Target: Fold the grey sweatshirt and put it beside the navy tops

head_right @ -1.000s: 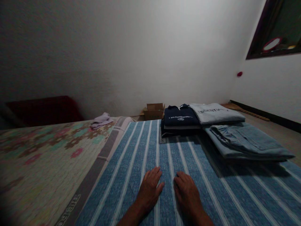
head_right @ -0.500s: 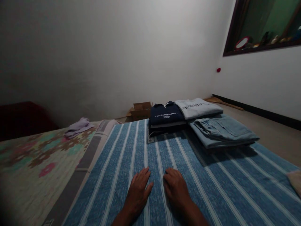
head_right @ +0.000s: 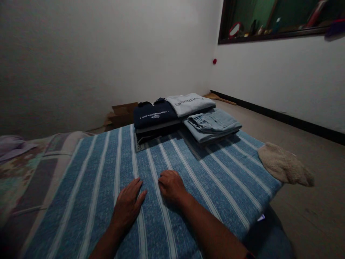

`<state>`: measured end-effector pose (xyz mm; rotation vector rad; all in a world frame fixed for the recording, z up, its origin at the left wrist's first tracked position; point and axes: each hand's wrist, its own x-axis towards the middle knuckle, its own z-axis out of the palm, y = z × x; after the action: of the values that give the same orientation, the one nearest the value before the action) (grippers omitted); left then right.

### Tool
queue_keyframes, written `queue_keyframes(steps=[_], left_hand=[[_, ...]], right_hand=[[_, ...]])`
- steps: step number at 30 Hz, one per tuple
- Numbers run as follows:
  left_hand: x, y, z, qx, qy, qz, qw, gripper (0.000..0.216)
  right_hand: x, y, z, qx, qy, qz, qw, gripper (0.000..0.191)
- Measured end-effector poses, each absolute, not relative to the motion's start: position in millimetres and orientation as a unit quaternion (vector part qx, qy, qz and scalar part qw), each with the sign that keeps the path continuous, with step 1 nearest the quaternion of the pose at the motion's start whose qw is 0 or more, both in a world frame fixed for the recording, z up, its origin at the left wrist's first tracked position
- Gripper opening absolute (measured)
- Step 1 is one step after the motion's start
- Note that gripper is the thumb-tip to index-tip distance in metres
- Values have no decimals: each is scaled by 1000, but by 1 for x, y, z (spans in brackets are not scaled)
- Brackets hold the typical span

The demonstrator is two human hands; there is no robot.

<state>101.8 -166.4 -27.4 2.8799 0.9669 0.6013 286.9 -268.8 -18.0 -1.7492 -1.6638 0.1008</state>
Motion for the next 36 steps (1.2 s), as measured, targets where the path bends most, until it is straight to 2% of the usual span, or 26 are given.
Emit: queue_keyframes(steps=[23,31,36], left_hand=[[108,-167,-22,935,312,167,14,40],[108,-169,-20,935,309,171,21,40],[108,-170,-21,935,309,174,23,40]], right_hand=[[289,-268,-11,-691,-644,29,326,14],[288,-267,-13,-688,-628,63,358,13],[296,-271,2,-685,-601,117,396,15]])
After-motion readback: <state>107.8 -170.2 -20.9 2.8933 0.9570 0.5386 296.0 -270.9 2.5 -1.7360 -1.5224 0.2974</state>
